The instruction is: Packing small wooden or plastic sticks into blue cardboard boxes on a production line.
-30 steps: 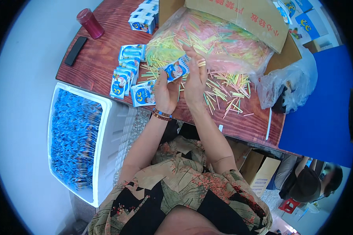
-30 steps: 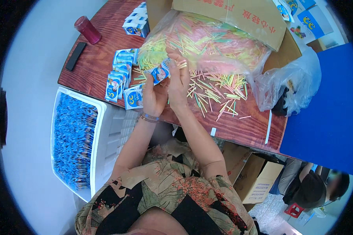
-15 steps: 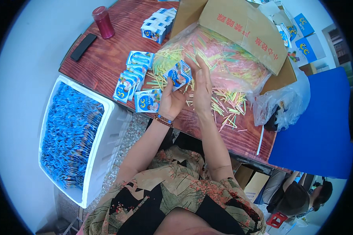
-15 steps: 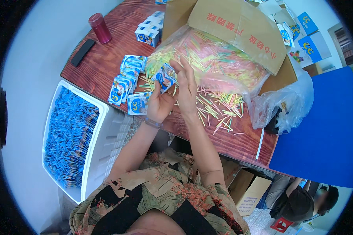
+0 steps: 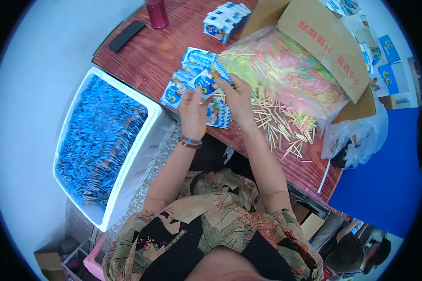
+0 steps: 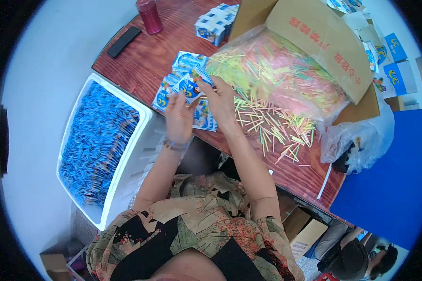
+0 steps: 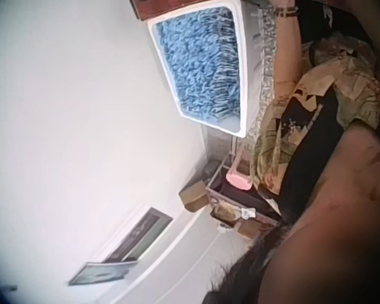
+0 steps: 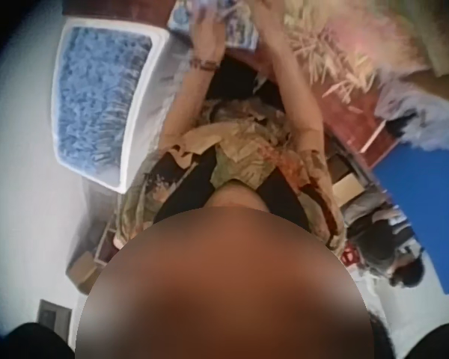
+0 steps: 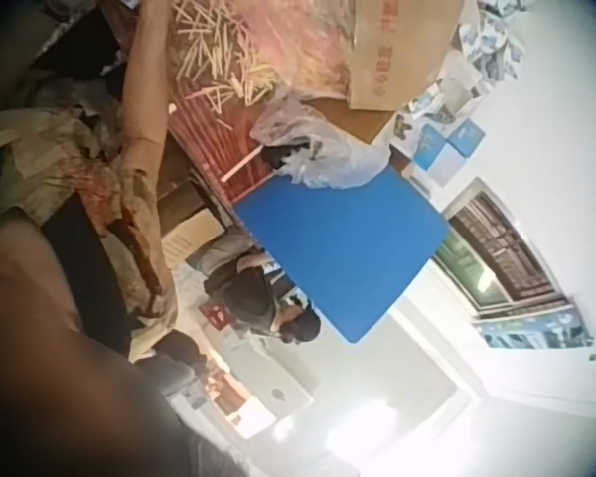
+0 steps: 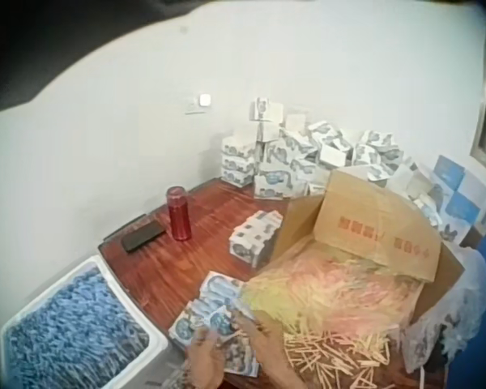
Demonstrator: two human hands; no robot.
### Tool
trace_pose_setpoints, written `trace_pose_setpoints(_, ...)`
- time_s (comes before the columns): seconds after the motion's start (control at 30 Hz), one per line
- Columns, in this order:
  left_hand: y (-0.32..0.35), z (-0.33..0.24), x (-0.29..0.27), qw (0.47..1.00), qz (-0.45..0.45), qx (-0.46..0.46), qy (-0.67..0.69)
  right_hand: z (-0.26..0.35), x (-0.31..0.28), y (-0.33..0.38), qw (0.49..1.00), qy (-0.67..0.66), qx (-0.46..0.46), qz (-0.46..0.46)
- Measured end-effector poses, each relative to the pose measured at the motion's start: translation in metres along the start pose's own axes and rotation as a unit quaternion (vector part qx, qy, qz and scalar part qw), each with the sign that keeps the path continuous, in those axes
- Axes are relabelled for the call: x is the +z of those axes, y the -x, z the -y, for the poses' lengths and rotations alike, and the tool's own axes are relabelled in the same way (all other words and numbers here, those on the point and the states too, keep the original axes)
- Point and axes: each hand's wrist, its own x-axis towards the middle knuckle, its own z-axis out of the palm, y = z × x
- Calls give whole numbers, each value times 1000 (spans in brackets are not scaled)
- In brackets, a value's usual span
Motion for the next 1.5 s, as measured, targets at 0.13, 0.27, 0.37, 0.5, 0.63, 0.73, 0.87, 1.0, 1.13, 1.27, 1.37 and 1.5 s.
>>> trace_pose_setpoints(0.13,-2,-41,-44,945,-106,162,-264,-26,30,-27,993,-29,41,106)
trace_pose_setpoints(0.27,-15,-62,-65,757,-18,241,-607,-45,64,-36,977,155,22,143)
trace_pose_setpoints(0.37,-36,-55,-69,604,62,231,-761,-50,71,-40,971,211,-8,112)
trace_pose_setpoints(0.5,-48,-45,-71,588,41,213,-779,-42,68,-47,970,197,12,142)
trace_pose_setpoints(0.63,-47,-35,-59,571,13,224,-790,-26,30,-85,898,359,-240,-87)
trace_pose_setpoints(0.73,-50,-35,-55,572,4,214,-792,-30,21,-116,852,506,-135,22)
trace_pose_setpoints(0.87,-48,-38,-46,574,1,200,-794,-37,26,-119,839,514,-152,91)
trace_pose_setpoints(1.0,-44,-39,-44,575,-18,202,-793,-30,39,-104,927,341,-73,138)
trace_pose_setpoints(1.13,-47,-32,-47,643,-44,244,-724,-38,45,-84,955,236,-77,166)
trace_pose_setpoints(1.27,-44,-37,-57,741,-34,304,-598,-12,60,-45,967,200,-112,114)
trace_pose_setpoints(1.37,-47,-36,-64,766,-18,350,-538,2,69,-28,966,194,-156,64)
trace_pose_setpoints(1.5,-43,-34,-57,768,-11,326,-552,-28,67,-37,942,245,-213,79)
